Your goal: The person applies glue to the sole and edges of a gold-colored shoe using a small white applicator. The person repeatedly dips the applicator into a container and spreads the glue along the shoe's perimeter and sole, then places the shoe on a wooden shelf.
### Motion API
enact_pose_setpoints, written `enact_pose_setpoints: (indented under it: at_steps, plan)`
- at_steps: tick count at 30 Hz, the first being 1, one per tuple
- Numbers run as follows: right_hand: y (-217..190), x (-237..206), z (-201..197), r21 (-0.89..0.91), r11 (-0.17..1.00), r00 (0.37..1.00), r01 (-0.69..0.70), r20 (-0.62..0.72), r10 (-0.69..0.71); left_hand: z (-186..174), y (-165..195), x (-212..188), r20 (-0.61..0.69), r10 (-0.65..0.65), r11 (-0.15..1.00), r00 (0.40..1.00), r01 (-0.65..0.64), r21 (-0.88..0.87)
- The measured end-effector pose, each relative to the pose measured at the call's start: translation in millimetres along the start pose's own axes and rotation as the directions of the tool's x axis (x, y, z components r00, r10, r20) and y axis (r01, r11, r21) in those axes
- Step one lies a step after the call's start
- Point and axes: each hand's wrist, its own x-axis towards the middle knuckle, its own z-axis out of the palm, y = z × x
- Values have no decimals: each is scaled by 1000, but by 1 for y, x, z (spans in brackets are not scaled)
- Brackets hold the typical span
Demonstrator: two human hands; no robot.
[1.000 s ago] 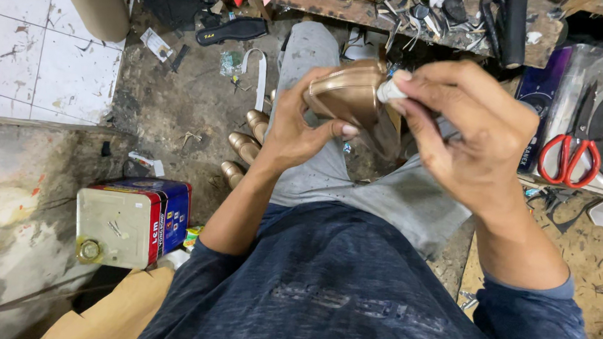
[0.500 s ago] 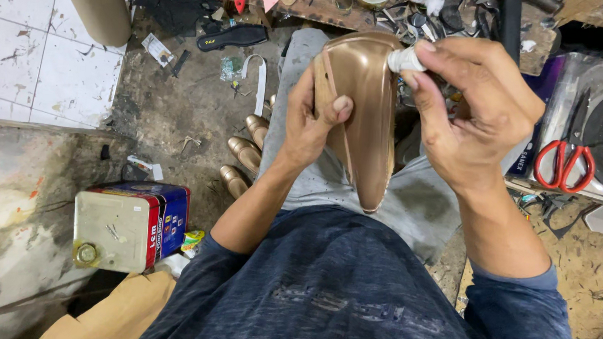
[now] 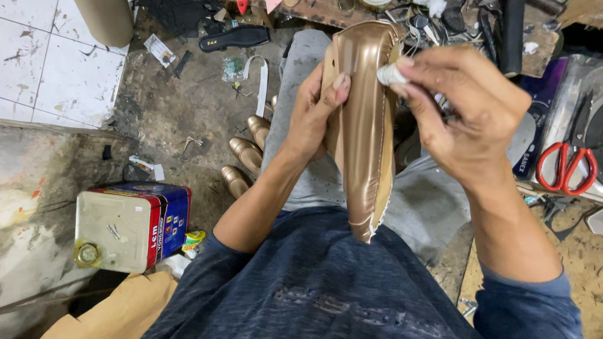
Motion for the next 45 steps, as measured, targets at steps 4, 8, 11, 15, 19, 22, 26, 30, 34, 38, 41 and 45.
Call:
enact_pose_setpoints:
  at_steps: [4, 8, 11, 15, 19, 22, 26, 30, 34, 38, 41, 45]
  plan:
    - [0, -3, 5, 6, 1000, 999, 0, -42, 1, -6, -4, 4, 1, -47, 994, 999, 47, -102]
    - [-9, -10, 10, 90, 996, 999, -21, 39, 18, -11, -2, 10, -67, -130, 968, 989, 112, -226]
    - [-11, -11, 11, 54, 998, 999, -19, 40, 17, -9, 0, 13, -87, -123, 972, 989, 102, -213]
    - [-10, -10, 15, 24, 1000, 1000, -20, -8, 20, -8, 2, 17, -56, -138, 960, 989, 120, -253]
    - [-17, -21, 19, 148, 989, 995, -19, 99, 4, -17, 4, 24, -87, -147, 964, 985, 123, -234]
    - [-18, -34, 17, 193, 981, 988, -8, 151, -22, -27, 0, 29, -99, -121, 969, 988, 96, -229]
    - [-8, -37, 19, 121, 992, 993, -35, 113, 21, -34, -12, 34, -119, -143, 960, 982, 109, -259]
    - [-20, -36, 20, 235, 971, 987, 49, 135, -83, -43, -18, 42, -76, -153, 945, 985, 123, -303]
    - [-28, -34, 17, 211, 977, 980, 17, 191, -58, -49, -23, 47, -101, -198, 938, 975, 158, -310]
    - [-14, -36, 21, 213, 976, 986, 44, 148, -77, -48, -31, 49, -48, -265, 903, 963, 230, -362]
    - [-11, -49, 22, 271, 960, 969, 72, 207, -132, -49, -33, 51, -97, -247, 925, 964, 205, -320]
    - [-6, -59, 27, 271, 958, 970, 89, 193, -144, -52, -36, 53, -38, -281, 901, 959, 250, -354]
